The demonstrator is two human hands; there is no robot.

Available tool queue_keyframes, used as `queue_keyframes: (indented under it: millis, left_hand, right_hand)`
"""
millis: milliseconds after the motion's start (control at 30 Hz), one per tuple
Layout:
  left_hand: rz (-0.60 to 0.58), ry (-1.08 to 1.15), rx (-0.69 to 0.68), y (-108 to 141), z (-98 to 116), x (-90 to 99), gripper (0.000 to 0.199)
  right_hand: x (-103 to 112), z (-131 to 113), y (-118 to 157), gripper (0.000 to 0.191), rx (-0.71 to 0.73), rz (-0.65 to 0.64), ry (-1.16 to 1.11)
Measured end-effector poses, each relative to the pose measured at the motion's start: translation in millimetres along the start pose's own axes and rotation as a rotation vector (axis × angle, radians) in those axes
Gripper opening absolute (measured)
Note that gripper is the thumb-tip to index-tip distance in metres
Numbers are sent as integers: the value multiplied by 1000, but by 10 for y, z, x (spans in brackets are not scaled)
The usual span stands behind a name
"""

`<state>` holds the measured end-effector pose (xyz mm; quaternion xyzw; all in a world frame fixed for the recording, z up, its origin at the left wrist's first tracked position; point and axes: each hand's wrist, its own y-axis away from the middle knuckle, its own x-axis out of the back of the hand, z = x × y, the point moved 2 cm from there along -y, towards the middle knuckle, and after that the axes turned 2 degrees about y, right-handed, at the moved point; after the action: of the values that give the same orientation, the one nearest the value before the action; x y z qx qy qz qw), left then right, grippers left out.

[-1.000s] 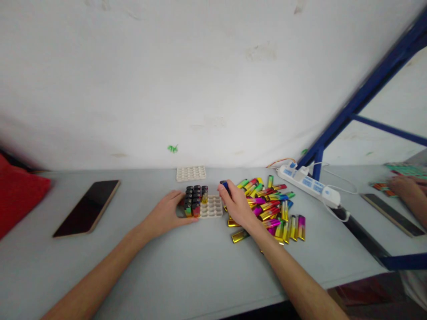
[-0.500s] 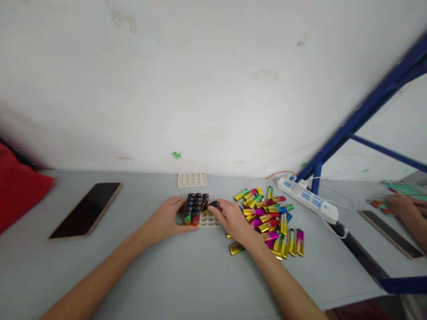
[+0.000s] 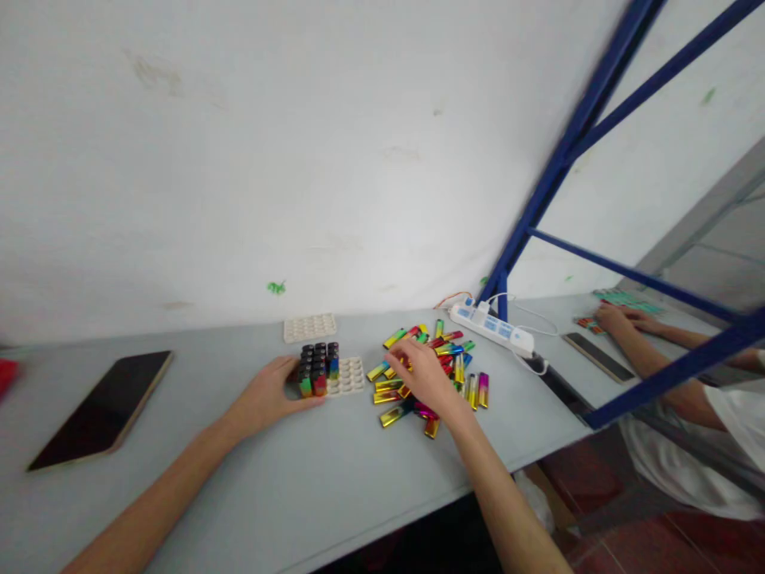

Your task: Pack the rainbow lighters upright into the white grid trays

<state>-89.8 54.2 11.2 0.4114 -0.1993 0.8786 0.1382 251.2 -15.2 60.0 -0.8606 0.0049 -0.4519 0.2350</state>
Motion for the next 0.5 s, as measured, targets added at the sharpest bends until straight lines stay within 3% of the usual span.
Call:
queue_keyframes:
  millis: [167,267,367,500]
  left_hand:
    - [25,-11,-18,-28,-37,-19,75]
    - [49,-19,-47,-24,-89,-40,70]
    - [69,-46,-53,-10,-121,-60,68]
    - [99,-80,-43,17,-122,-66,67]
  right_hand:
    - [658,816,368,22,-166,164,89]
    - [878,1180,256,23,-382,100,246]
    - [868,1414,-91,26,-505,36,347]
    - [575,1606,-563,35,-580,-54,407]
